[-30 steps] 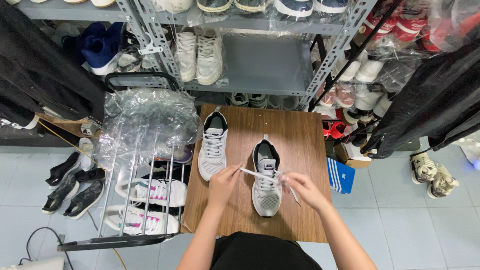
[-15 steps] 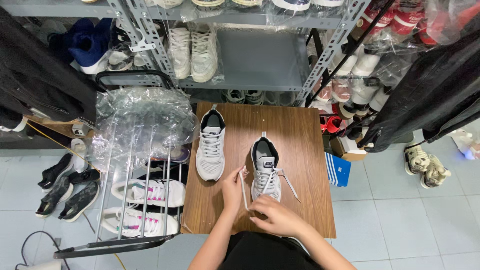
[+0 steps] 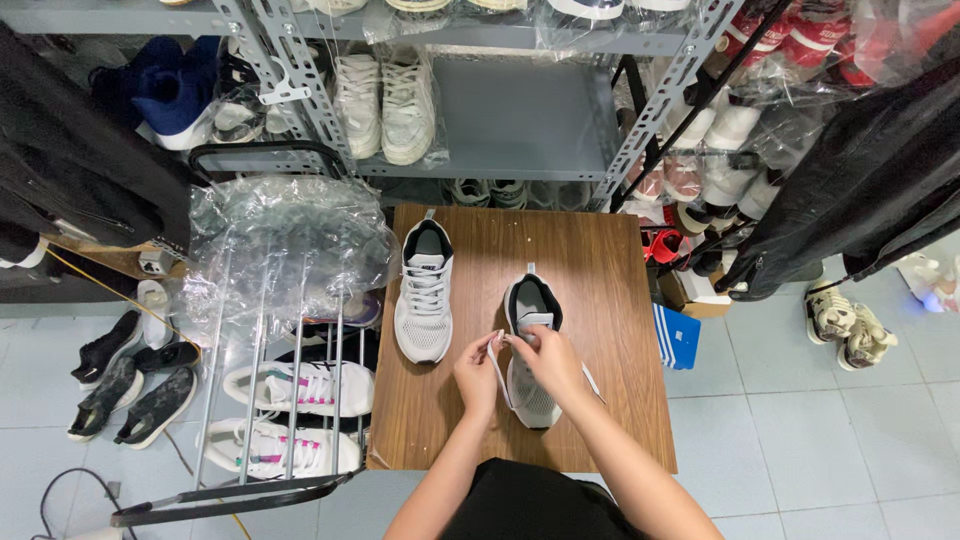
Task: The person laces up a grey and white sneaker on a wooden table and then places two sneakers into a plastic bag.
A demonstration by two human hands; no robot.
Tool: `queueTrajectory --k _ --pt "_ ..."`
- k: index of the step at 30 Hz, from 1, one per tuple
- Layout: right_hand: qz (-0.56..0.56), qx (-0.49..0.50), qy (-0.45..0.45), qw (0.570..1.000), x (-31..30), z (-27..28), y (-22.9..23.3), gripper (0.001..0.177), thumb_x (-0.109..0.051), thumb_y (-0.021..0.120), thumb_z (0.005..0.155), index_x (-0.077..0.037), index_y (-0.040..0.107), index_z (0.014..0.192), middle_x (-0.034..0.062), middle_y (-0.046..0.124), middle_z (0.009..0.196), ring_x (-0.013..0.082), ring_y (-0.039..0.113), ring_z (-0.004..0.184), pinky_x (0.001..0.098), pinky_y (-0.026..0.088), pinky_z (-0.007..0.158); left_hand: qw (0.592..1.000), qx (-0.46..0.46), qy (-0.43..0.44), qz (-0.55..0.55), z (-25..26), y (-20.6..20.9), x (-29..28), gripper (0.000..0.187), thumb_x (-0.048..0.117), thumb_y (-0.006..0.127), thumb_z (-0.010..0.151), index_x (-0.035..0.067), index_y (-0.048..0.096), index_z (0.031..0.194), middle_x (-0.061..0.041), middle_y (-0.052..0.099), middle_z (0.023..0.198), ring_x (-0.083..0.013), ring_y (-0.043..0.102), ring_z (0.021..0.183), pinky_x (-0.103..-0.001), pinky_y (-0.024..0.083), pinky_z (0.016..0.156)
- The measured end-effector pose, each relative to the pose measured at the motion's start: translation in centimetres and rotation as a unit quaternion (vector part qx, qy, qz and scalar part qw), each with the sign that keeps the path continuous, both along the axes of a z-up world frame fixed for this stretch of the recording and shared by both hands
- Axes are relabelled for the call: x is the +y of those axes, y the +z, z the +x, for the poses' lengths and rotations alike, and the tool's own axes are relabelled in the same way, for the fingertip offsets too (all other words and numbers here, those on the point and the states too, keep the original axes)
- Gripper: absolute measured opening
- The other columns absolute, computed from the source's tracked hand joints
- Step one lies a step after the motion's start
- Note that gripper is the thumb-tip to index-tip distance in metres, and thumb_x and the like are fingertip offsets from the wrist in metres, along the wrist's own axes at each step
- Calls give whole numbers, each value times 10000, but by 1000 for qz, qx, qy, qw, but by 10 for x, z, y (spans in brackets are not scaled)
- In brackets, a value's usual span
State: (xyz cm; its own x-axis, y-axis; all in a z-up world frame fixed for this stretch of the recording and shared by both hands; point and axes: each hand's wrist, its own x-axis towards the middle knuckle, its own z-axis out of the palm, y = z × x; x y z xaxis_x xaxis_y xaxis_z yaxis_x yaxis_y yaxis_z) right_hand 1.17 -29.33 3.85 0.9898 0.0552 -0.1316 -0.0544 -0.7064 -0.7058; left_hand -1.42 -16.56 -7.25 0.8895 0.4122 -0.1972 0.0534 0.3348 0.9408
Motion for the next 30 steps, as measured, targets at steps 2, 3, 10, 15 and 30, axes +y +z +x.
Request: queueTrajectory --k 2,3,10,15,30 --pt "-26 -48 7 998 -1 12 -23 315 -340 716 898 -32 782 884 177 673 691 337 638 629 443 499 580 1000 -4 12 -8 -1 6 -5 219 63 683 962 -70 735 1129 -127 784 1060 -144 725 959 -266 574 862" --pt "-7 -73 20 997 -3 17 -34 308 -320 696 924 -26 770 870 178 671 691 322 653 619 430 497 572 1000 -7 18 -12 0 9 -7 219 69 684 961 -66 737 1126 -122 785 1055 -140 725 959 -264 573 863" --pt "110 100 -21 989 -23 27 -81 372 -311 610 1004 0 710 826 91 599 544 157 560 416 370 444 413 999 20 32 -19 -1 23 -24 223 90 701 954 -50 743 1123 -115 784 1027 -123 706 909 -252 558 809" --pt "177 139 -16 974 -27 31 -83 326 -299 596 1003 -16 738 924 31 591 545 127 516 387 324 410 371 999 11 40 11 3 32 -28 221 99 715 945 -42 753 1111 -100 786 1001 -102 709 886 -237 564 793" --pt "46 14 106 993 -36 41 -68 228 -168 758 819 -62 798 1017 15 646 624 112 593 500 281 450 442 995 23 77 -54 5 11 -50 210 113 735 939 -47 761 1072 -95 781 1033 -101 690 926 -235 552 831"
